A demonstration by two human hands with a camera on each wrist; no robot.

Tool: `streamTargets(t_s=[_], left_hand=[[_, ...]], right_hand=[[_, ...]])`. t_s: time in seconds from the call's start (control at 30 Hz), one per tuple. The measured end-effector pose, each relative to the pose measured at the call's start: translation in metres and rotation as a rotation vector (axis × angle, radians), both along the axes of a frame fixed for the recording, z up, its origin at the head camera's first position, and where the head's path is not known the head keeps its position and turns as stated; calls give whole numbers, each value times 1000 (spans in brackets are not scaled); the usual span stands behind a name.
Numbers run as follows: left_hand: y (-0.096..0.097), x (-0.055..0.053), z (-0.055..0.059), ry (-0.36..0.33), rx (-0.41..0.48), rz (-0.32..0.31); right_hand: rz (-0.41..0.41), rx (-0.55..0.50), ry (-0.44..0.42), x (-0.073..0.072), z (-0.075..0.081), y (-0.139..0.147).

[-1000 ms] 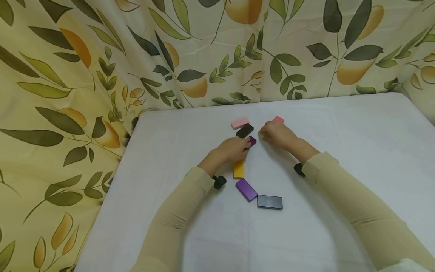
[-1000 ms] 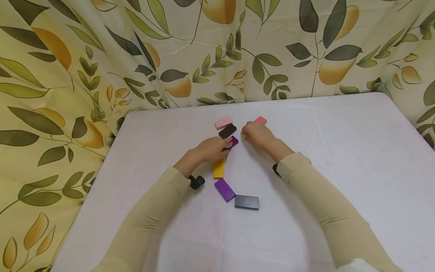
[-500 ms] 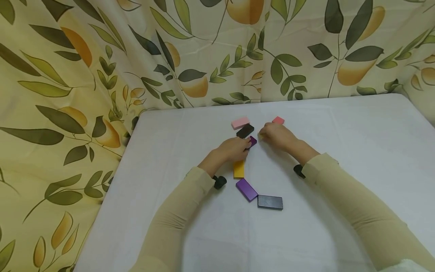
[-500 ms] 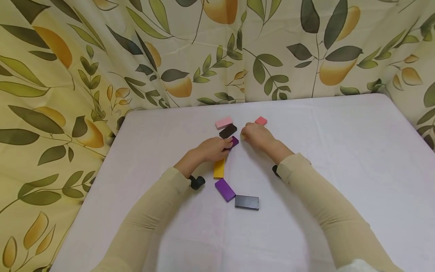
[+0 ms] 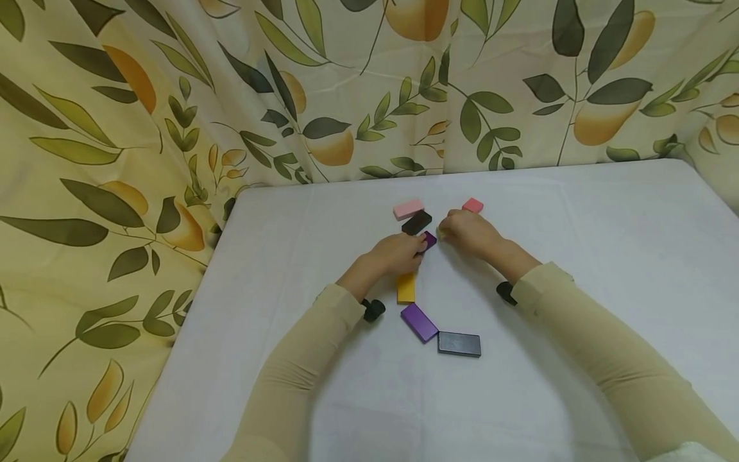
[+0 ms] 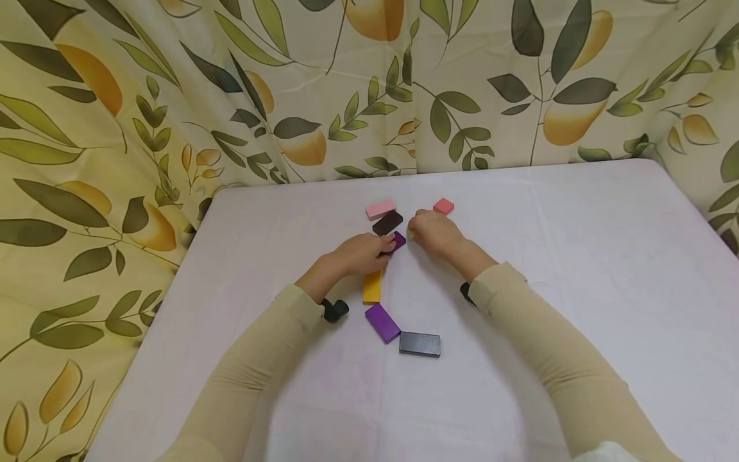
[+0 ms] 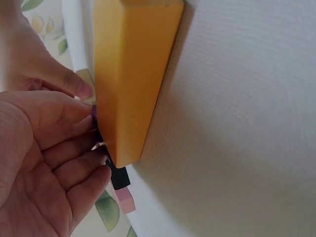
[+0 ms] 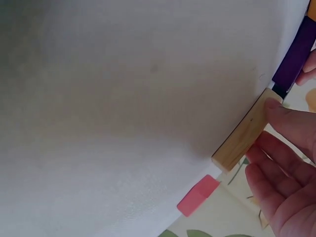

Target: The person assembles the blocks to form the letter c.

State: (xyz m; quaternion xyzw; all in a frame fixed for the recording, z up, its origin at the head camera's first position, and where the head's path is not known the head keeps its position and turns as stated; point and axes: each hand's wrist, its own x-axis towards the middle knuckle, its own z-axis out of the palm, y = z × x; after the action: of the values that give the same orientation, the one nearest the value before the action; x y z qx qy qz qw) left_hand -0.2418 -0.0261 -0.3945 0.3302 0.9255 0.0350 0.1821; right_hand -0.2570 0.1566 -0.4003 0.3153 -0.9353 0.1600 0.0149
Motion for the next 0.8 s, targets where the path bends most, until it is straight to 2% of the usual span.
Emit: streamTargets(t_s=[0.8], left_hand=[[1,0,0,-10,9,20]], right_hand=[[-17,1,-28,3,1,-5]])
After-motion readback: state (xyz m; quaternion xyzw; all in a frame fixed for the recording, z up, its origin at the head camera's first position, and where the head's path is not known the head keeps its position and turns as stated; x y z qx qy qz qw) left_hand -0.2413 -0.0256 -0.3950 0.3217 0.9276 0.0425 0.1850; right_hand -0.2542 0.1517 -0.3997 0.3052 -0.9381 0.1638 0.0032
